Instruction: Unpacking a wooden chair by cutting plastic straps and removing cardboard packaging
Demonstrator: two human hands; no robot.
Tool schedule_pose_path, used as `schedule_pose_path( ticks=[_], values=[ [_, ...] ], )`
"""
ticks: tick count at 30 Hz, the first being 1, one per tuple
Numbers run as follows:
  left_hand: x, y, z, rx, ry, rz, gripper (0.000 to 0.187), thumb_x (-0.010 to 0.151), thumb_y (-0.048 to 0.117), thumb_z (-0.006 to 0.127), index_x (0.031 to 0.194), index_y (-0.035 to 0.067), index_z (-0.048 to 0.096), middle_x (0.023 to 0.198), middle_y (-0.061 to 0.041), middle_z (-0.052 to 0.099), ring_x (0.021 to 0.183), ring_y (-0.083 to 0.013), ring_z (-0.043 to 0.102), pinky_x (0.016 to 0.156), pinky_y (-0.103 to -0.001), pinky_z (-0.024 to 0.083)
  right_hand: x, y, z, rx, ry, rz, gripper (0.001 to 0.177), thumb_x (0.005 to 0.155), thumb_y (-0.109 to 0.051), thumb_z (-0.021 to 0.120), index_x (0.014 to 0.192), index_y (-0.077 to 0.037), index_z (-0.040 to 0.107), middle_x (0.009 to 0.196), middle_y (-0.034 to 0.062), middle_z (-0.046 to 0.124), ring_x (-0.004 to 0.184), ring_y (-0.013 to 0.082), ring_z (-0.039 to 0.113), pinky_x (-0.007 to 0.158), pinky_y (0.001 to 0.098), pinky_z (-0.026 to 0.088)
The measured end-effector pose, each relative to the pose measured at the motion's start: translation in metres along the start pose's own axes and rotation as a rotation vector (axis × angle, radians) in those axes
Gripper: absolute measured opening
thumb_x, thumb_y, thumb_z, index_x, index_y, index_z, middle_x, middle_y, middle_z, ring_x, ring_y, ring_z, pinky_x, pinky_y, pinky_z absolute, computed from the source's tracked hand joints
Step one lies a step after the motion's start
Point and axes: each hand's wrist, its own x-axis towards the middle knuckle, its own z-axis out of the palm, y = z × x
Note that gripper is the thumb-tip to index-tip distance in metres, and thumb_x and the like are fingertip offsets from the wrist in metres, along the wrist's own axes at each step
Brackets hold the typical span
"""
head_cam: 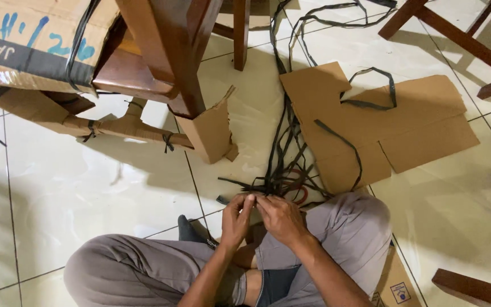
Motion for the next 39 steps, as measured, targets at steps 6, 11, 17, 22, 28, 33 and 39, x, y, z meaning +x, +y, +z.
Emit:
schedule_pose_path(
  ticks=[6, 11, 17, 22, 28, 33, 39],
  values=[
    [-0.006, 0.006, -0.007, -0.244, 0.167, -0.237, 0.018, 0.099, 0.021, 0.069, 0.093, 0.005, 0.074, 0.082, -0.010, 0.068, 0.079, -0.0204, 0.062, 0.078, -0.038, 0.053, -0.001, -0.020, -0.013, 0.055, -0.084, -0.001, 0.022, 0.103, -0.020, 0.059, 0.114, -0.004, 0.071, 0.074, 0.0176, 0.069, 0.072, 0.0386, 0.070, 0.059, 0.0459, 0.057],
    [-0.006, 0.024, -0.038, -0.686, 0.339, -0.305, 0.014, 0.103, 0.018, 0.059, 0.094, 0.009, 0.065, 0.091, -0.007, 0.072, 0.081, -0.0188, 0.068, 0.082, -0.036, 0.056, -0.011, -0.002, -0.003, 0.137, -0.161, 0.086, 0.018, 0.100, -0.021, 0.060, 0.107, -0.010, 0.074, 0.088, 0.0099, 0.075, 0.079, 0.0300, 0.073, 0.068, 0.0383, 0.056],
    [-0.008, 0.027, -0.074, -0.881, 0.427, -0.275, 0.025, 0.113, 0.028, 0.040, 0.105, 0.011, 0.057, 0.067, 0.006, 0.039, 0.060, -0.0116, 0.047, 0.074, -0.035, 0.053, 0.003, -0.009, -0.018, 0.334, -0.292, 0.357, 0.017, 0.095, -0.024, 0.069, 0.084, -0.016, 0.078, 0.060, 0.0084, 0.073, 0.058, 0.0229, 0.066, 0.058, 0.0348, 0.053],
    [-0.010, 0.023, -0.066, -0.743, 0.413, -0.274, 0.021, 0.111, 0.022, 0.042, 0.117, 0.010, 0.059, 0.065, 0.003, 0.042, 0.053, -0.0087, 0.044, 0.061, -0.028, 0.051, -0.005, 0.003, -0.013, 0.561, -0.268, 0.446, 0.018, 0.093, -0.022, 0.072, 0.084, -0.010, 0.080, 0.056, 0.0094, 0.073, 0.052, 0.0151, 0.055, 0.054, 0.0297, 0.047],
    [-0.013, -0.017, -0.048, -0.573, 0.426, -0.499, 0.025, 0.101, 0.020, 0.062, 0.118, 0.005, 0.071, 0.085, -0.004, 0.065, 0.076, -0.0149, 0.070, 0.073, -0.033, 0.063, -0.023, 0.053, 0.010, 0.836, 0.083, 0.535, 0.014, 0.093, -0.020, 0.074, 0.093, -0.007, 0.078, 0.063, 0.0110, 0.073, 0.053, 0.0108, 0.054, 0.050, 0.0239, 0.046],
    [-0.012, -0.036, -0.053, -0.754, 0.468, -0.467, 0.019, 0.103, 0.022, 0.058, 0.112, 0.007, 0.066, 0.082, -0.003, 0.061, 0.067, -0.0140, 0.067, 0.065, -0.028, 0.064, -0.018, 0.058, 0.001, 1.053, 0.446, 0.855, 0.014, 0.098, -0.024, 0.070, 0.101, -0.010, 0.071, 0.068, 0.0066, 0.061, 0.050, 0.0057, 0.039, 0.046, 0.0185, 0.033],
    [-0.017, 0.003, -0.058, -0.913, 0.593, -0.325, 0.013, 0.101, 0.031, 0.058, 0.096, 0.018, 0.059, 0.079, 0.002, 0.058, 0.072, -0.0142, 0.051, 0.068, -0.032, 0.038, -0.019, 0.094, -0.011, 1.644, 0.834, 0.792, 0.026, 0.083, -0.029, 0.083, 0.072, -0.020, 0.061, 0.054, -0.0128, 0.053, 0.040, 0.0025, 0.042, 0.038, 0.0196, 0.035]
  ],
)
